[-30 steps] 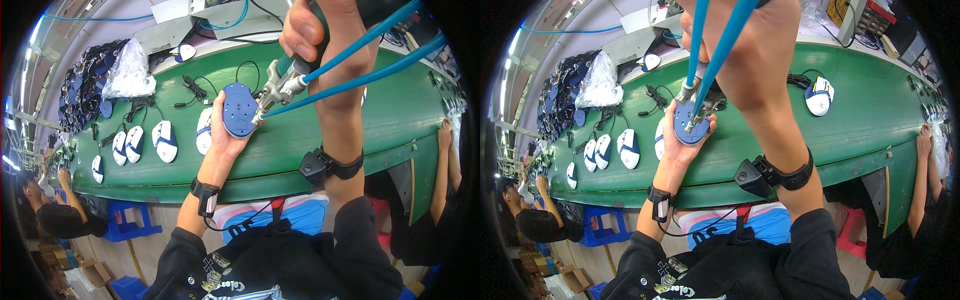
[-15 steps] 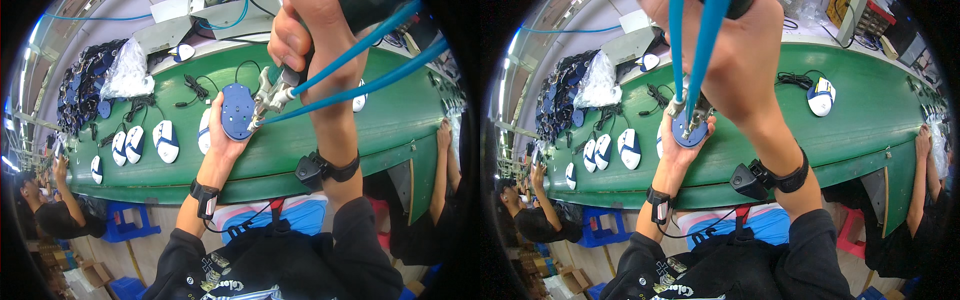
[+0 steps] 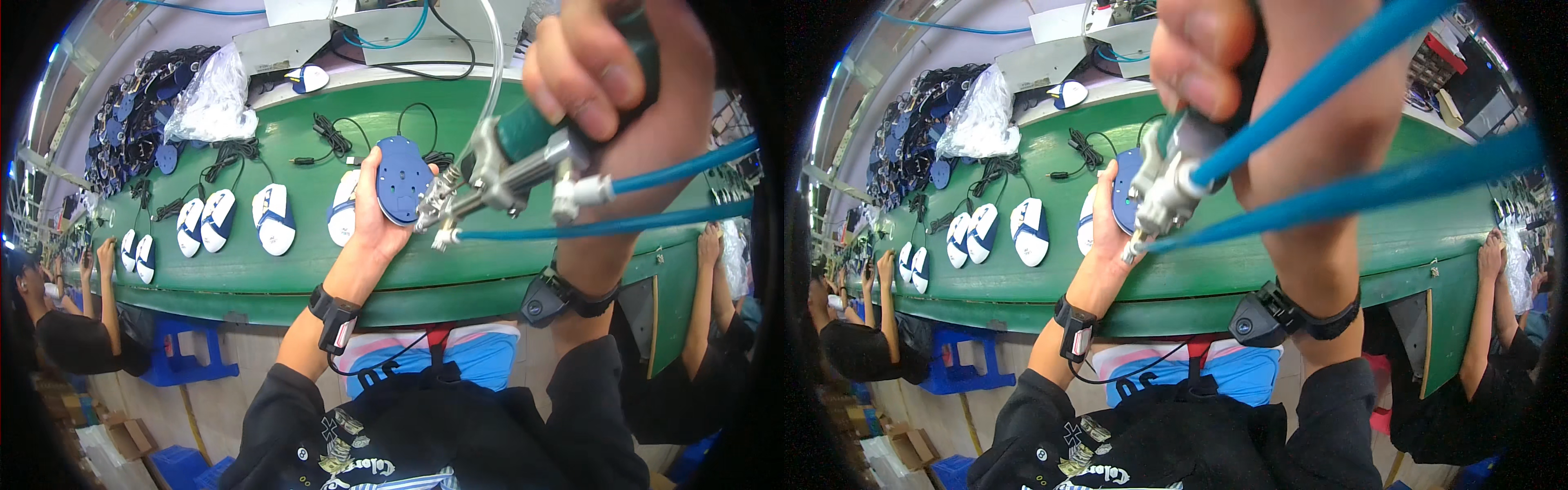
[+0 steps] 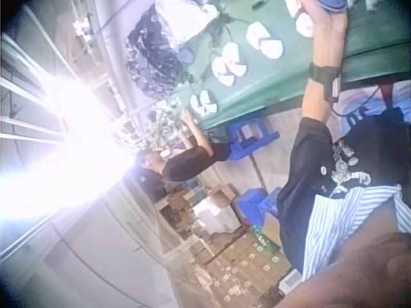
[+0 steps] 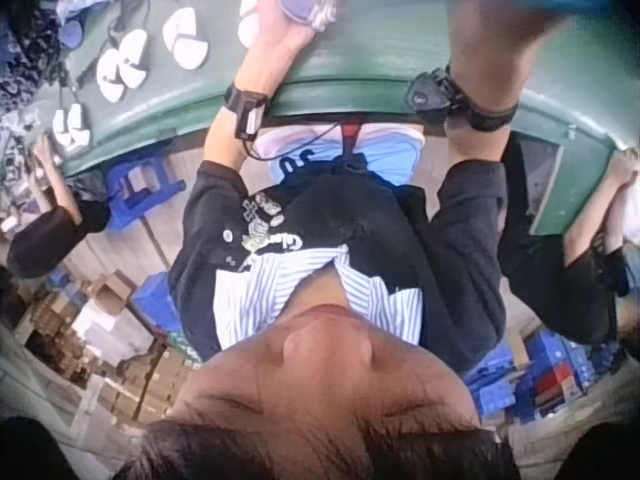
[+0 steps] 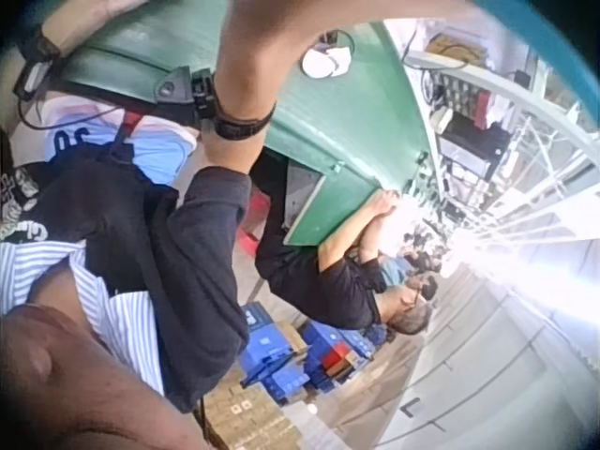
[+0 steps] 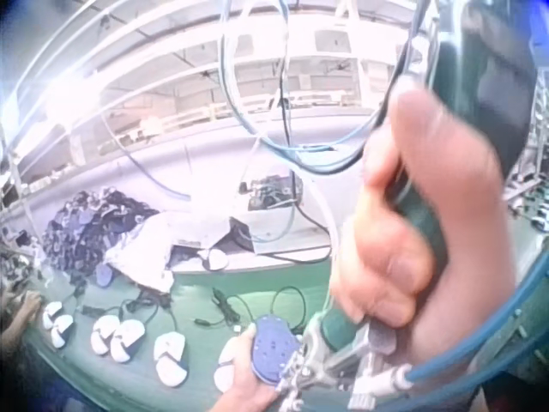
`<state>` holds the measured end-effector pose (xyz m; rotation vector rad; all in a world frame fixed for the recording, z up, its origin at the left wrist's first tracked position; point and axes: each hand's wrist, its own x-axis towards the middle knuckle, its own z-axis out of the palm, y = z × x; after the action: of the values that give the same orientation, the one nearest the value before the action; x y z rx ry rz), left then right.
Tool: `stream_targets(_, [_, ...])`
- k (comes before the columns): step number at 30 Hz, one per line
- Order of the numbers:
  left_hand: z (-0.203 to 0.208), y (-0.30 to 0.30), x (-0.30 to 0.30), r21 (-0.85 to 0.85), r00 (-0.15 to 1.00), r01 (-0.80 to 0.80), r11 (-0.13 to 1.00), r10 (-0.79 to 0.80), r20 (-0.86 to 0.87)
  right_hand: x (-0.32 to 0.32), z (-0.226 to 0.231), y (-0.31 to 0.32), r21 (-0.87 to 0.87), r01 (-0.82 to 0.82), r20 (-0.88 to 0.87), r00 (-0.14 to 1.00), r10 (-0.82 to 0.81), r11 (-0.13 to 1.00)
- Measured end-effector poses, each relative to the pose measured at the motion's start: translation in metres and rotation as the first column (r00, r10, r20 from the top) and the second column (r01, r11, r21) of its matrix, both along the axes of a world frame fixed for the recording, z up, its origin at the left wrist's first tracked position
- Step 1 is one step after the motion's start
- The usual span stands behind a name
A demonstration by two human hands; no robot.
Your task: Using a pneumatic screwdriver to secure screws onto the bottom plates of computer mice on an assembly line.
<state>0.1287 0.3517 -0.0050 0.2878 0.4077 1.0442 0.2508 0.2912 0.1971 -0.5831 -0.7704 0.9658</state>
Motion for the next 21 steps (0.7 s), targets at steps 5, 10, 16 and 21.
stream_targets(5, [-0.007, 0.000, -0.005, -0.044, 0.998, 0.051, 0.998, -0.049, 0.035, -0.028, -0.005, -0.014, -0.019, 0.144, 0.116, 0.983, -0.141, 0.989])
stream_targets(10, [-0.010, 0.000, -0.006, -0.049, 0.999, 0.045, 0.998, -0.044, 0.019, -0.010, -0.026, 0.000, 0.039, -0.029, 0.015, 0.999, 0.028, 0.999])
stream_targets(16, [-0.010, 0.002, -0.007, -0.048, 0.999, 0.053, 0.997, -0.053, 0.013, -0.016, -0.022, 0.000, 0.007, 0.024, -0.037, 0.999, -0.023, 1.000])
stream_targets(21, [-0.011, 0.004, -0.004, -0.042, 0.999, 0.034, 0.999, -0.035, -0.010, -0.025, -0.008, -0.007, -0.053, 0.070, 0.062, 0.996, -0.067, 0.996])
